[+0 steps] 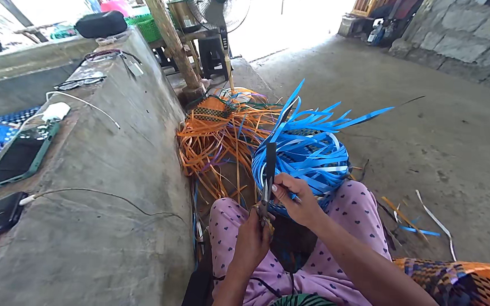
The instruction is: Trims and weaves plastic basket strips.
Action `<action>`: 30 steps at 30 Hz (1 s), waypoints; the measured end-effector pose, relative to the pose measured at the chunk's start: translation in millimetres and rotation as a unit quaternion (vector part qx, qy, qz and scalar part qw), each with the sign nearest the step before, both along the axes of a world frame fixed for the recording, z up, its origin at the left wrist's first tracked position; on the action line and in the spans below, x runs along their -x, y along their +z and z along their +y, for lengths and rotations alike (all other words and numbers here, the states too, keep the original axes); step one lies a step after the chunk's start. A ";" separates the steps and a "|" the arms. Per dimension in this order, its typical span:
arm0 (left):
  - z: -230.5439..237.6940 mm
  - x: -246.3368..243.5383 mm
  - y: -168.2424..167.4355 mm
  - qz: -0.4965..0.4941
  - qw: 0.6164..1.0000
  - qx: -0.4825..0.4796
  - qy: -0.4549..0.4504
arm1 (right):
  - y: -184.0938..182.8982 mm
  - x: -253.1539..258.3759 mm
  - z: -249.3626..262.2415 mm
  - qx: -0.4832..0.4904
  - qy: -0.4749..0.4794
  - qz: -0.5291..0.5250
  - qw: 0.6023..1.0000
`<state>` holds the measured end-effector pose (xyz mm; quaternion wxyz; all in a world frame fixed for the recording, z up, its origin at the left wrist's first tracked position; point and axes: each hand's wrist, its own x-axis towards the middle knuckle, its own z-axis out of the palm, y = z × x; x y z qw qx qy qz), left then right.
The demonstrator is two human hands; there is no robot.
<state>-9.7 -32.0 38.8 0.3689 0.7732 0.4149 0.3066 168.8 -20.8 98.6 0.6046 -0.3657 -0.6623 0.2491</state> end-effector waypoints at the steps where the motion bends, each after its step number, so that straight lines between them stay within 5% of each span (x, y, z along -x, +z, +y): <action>1: -0.5 -0.6 0.2 -0.003 1.000 0.001 0.002 | -0.2 0.4 0.2 -0.002 -0.001 0.001 1.000; 10: 2.2 -7.3 8.3 -0.049 0.991 -0.121 0.030 | -3.3 7.2 -2.9 -0.011 -0.010 -0.044 0.999; 30: 4.7 -6.1 -2.0 -0.087 0.996 -0.020 0.011 | -17.0 -1.4 -8.8 0.034 -0.061 -0.039 0.997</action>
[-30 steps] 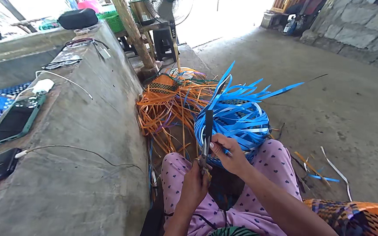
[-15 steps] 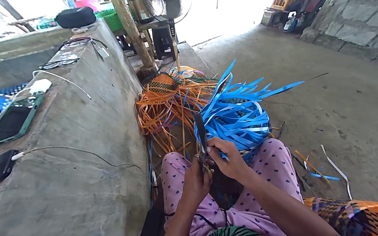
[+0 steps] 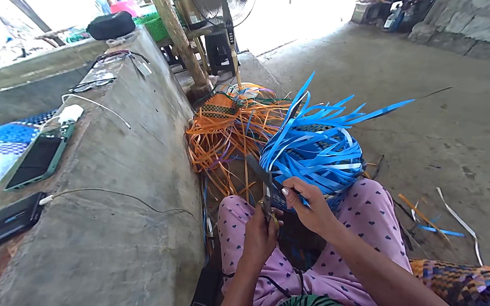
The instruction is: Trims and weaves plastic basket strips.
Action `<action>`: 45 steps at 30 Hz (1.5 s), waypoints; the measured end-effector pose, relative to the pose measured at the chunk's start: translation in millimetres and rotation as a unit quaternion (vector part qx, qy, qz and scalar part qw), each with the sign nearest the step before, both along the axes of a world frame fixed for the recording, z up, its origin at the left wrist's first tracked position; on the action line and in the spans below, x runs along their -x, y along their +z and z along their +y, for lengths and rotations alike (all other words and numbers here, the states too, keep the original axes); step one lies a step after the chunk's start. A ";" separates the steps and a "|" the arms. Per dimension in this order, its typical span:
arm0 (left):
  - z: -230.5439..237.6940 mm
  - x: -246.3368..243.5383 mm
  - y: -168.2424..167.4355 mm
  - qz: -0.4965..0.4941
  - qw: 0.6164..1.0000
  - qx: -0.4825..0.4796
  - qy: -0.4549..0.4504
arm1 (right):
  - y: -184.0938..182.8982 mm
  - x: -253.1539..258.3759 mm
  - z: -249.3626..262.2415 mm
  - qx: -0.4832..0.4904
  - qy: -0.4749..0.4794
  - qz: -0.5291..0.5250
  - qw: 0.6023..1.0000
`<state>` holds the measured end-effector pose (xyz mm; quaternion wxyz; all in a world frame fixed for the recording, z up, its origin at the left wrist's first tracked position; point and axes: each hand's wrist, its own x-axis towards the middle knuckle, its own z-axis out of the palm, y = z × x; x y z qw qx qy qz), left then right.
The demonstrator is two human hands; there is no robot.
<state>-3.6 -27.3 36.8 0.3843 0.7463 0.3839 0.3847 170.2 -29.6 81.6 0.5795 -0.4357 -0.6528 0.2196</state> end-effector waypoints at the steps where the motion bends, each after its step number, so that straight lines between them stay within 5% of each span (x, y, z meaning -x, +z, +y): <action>1: 0.6 -1.0 -0.8 -0.005 1.000 0.011 0.001 | -1.5 -0.4 -1.9 0.002 0.005 0.013 1.000; 6: 35.7 -9.8 -18.3 -0.009 0.991 0.108 0.078 | -11.8 -10.1 -18.5 0.014 0.011 0.072 0.997; 11: 93.8 -32.8 -31.7 0.165 0.959 0.156 0.170 | -11.6 -23.5 -42.2 0.028 0.006 0.105 0.994; 16: 98.5 -59.2 -33.3 0.272 0.936 0.177 0.137 | -6.8 -33.3 -52.5 -0.004 -0.009 0.131 0.991; 19: 90.2 -52.8 -38.1 0.228 0.945 0.171 0.162 | -8.2 -31.0 -50.6 -0.012 -0.003 0.152 0.988; 23: 81.4 -29.8 -42.8 0.035 0.967 0.169 0.189 | -7.6 -20.3 -47.2 0.000 0.015 0.176 0.984; 30: 43.3 -14.8 10.0 -0.220 0.964 0.073 0.127 | 4.6 -8.1 -28.8 0.020 0.058 0.174 0.983; 37: 23.3 -24.4 19.7 -0.163 0.978 -0.074 0.111 | 20.1 12.3 -2.0 -0.029 0.009 0.022 0.999; 45: 15.0 -20.0 12.5 -0.126 0.981 -0.129 0.071 | 22.2 12.0 2.5 -0.027 0.002 0.095 0.995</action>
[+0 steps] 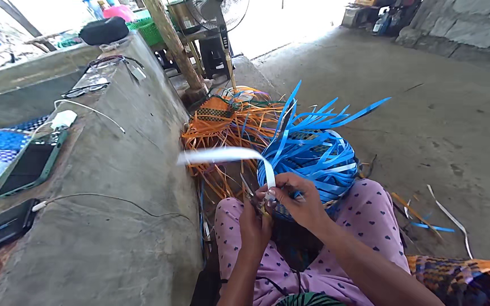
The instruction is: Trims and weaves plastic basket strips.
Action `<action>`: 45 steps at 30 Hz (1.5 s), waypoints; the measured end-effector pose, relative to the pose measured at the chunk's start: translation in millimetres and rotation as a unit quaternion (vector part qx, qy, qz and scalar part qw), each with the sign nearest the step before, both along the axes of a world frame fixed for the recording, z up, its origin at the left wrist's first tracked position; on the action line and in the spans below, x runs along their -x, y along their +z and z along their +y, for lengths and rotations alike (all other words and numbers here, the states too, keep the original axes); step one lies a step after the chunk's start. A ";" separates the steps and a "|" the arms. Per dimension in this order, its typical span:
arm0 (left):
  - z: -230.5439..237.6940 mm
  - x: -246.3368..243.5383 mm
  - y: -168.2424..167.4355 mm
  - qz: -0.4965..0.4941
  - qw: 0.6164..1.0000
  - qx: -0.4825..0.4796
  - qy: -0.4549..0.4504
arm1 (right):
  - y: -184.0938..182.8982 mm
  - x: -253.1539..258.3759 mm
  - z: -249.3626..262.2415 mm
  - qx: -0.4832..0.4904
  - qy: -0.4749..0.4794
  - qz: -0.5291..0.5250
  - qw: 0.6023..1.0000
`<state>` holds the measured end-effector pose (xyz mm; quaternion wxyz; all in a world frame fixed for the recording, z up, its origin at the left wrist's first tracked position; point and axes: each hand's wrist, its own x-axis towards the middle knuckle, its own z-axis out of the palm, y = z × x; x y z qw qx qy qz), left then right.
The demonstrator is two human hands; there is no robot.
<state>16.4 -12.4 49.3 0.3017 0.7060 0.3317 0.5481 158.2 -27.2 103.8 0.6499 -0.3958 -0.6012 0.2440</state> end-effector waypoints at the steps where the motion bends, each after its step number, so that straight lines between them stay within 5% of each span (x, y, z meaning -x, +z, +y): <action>1: -1.1 5.4 -1.4 0.017 1.000 -0.005 -0.003 | 0.6 -3.4 0.0 0.010 0.005 0.016 1.000; 8: -21.4 28.5 -19.1 0.167 0.980 0.079 -0.080 | 1.1 -14.3 -3.0 0.027 0.013 0.066 0.997; 23: -27.7 12.7 -10.2 0.195 0.973 0.097 -0.073 | -1.4 -11.8 -6.3 -0.036 0.011 -0.012 0.999; 39: -26.7 10.3 1.7 0.120 0.986 0.057 -0.103 | -2.8 -8.0 -9.1 -0.050 0.003 -0.068 0.996; 45: -23.0 9.0 13.1 0.144 0.961 0.178 -0.152 | -13.2 -25.0 -7.7 0.008 -0.046 -0.049 0.998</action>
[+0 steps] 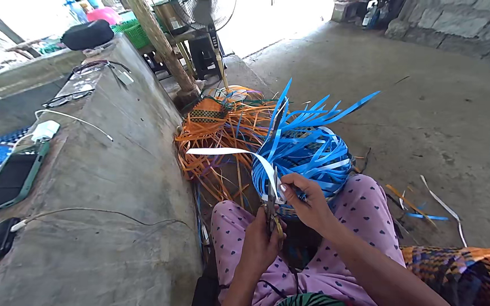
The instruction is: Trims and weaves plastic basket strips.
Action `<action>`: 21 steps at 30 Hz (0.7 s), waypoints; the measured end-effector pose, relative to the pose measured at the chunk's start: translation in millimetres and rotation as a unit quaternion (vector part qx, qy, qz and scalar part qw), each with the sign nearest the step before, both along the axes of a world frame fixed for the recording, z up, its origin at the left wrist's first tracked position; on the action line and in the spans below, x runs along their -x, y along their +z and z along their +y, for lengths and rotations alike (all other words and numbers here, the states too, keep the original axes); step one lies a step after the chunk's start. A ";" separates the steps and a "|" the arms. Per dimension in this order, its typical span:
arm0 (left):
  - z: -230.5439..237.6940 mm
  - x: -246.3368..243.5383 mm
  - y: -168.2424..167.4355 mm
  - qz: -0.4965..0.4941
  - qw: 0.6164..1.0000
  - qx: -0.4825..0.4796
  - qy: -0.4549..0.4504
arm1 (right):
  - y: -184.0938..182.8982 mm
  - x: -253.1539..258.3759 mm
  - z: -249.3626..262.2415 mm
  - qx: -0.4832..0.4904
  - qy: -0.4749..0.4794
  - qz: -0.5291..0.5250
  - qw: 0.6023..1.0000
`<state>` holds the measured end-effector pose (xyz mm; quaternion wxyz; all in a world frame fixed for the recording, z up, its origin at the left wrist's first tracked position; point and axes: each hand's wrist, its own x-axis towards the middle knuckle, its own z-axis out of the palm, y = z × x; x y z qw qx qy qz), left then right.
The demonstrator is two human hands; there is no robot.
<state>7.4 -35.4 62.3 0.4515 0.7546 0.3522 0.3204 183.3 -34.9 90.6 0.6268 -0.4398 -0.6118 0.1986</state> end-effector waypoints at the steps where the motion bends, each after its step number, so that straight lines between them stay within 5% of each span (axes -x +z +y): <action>1: 1.0 -1.2 4.3 0.021 0.999 0.037 -0.012 | -3.6 -4.0 -0.1 0.023 -0.009 0.016 1.000; 6: 12.7 -11.6 25.4 0.097 0.958 0.254 -0.088 | -17.7 -24.1 -9.0 0.185 -0.028 0.142 0.972; 12: 25.1 -21.0 16.8 0.115 0.903 0.382 -0.158 | -45.9 -39.6 -22.7 0.288 -0.028 0.293 0.911; 17: 30.1 -22.8 13.6 0.119 0.885 0.418 -0.168 | -51.0 -48.5 -24.4 0.293 -0.042 0.353 0.887; 21: 45.7 -9.4 19.2 0.085 0.944 0.312 -0.068 | -45.4 -51.7 -26.2 0.255 -0.050 0.370 0.892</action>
